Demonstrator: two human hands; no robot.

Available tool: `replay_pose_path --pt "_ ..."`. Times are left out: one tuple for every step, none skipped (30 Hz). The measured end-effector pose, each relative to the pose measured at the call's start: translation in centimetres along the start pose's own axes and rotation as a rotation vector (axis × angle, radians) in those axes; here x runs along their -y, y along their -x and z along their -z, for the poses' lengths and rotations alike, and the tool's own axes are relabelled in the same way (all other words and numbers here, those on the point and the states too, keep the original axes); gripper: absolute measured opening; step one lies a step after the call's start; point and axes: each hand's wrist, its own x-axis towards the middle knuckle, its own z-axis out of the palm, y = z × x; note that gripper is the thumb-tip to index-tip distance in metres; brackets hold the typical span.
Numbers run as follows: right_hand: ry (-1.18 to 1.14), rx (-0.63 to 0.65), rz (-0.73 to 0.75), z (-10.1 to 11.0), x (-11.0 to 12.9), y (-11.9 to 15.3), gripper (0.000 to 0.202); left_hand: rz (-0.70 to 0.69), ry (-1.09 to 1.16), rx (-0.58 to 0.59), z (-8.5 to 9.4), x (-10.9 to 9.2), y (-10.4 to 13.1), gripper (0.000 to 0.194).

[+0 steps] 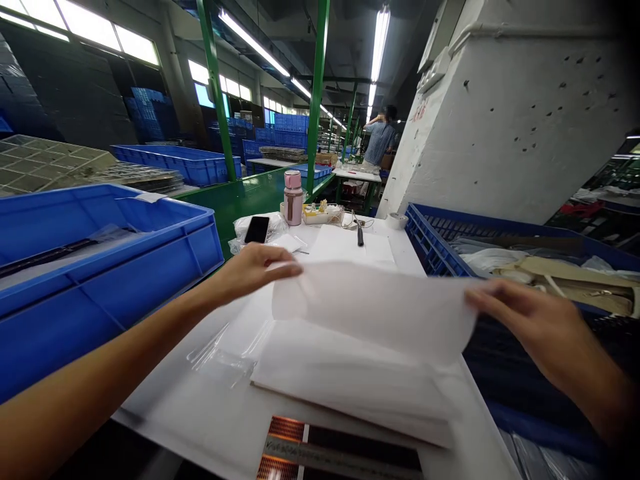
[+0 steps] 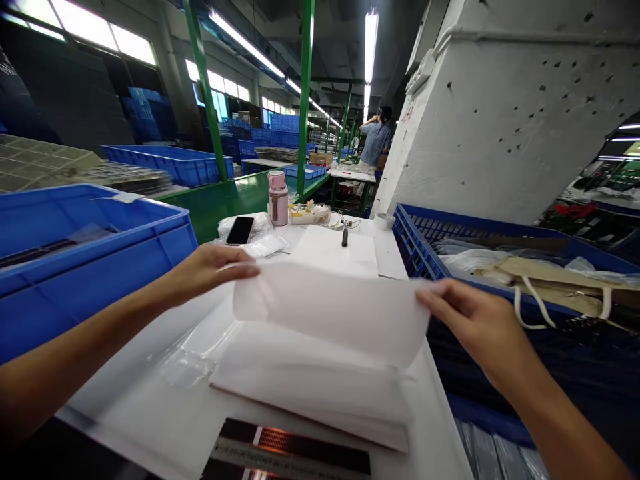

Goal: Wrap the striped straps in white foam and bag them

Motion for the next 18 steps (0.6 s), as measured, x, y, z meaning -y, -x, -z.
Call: replay_pose_path --pt "-0.166 0.055 -0.12 -0.6 0.1 -2.6 0.025 0.052 0.092 -0.004 -0.1 0.5 -2.7 0.033" --pt "-0.23 0.096 -0.157 -1.5 -0.1 -5.1 0.025 0.119 0.19 -0.019 -0.3 1.2 -5.3 0.038" --pt "-0.268 0.098 -0.178 -2.6 -0.7 -7.4 0.025 0.147 0.206 -0.021 -0.5 2.1 -7.9 0.041" --pt "-0.289 0.097 -0.205 -3.9 -1.7 -9.5 0.026 0.168 0.206 -0.022 -0.8 3.1 -10.3 0.041" --pt "-0.29 0.099 -0.234 -5.2 -2.8 -11.3 0.022 0.191 0.202 -0.025 -1.2 4.1 -12.4 0.039" --pt "-0.278 0.083 -0.265 -6.5 -4.2 -13.0 0.019 0.215 0.188 -0.028 -1.7 5.1 -14.4 0.035" --pt "-0.259 0.075 -0.292 -7.7 -5.5 -14.4 0.018 0.24 0.172 -0.028 -2.2 6.1 -16.1 0.031" --pt "-0.235 0.068 -0.314 -8.8 -6.9 -15.6 0.017 0.265 0.154 -0.026 -2.8 7.2 -17.6 0.026" --pt "-0.205 0.06 -0.33 -9.9 -8.1 -16.7 0.017 0.291 0.135 -0.022 -3.4 8.2 -19.0 0.023" --pt "-0.17 0.047 -0.34 -10.8 -9.2 -17.6 0.016 0.316 0.115 -0.017 -4.0 9.1 -20.2 0.022" --pt "-0.13 0.024 -0.343 -11.6 -10.1 -18.4 0.015 0.342 0.095 -0.012 -4.7 10.1 -21.2 0.021" --pt "-0.085 -0.01 -0.336 -12.3 -10.8 -19.0 0.013 0.371 0.071 -0.011 -5.3 11.0 -22.2 0.022" --pt "-0.037 -0.054 -0.315 -12.9 -11.2 -19.4 0.013 0.4 0.046 -0.013 -5.9 12.0 -23.1 0.023" --pt "0.009 -0.102 -0.275 -13.4 -11.4 -19.5 0.013 0.429 0.019 -0.017 -6.5 12.8 -23.9 0.024" --pt "0.048 -0.14 -0.216 -13.9 -11.3 -19.4 0.015 0.455 -0.008 -0.022 -7.0 13.6 -24.6 0.025" --pt "0.077 -0.155 -0.136 -14.3 -11.0 -19.1 0.015 0.476 -0.033 -0.028 -7.4 14.4 -25.2 0.026" --pt "0.093 -0.138 -0.04 -14.7 -10.5 -18.4 0.014 0.492 -0.056 -0.033 -7.8 15.0 -25.7 0.027" --pt "0.097 -0.093 0.063 -15.0 -9.9 -17.5 0.011 0.502 -0.075 -0.038 -8.2 15.5 -26.1 0.027"
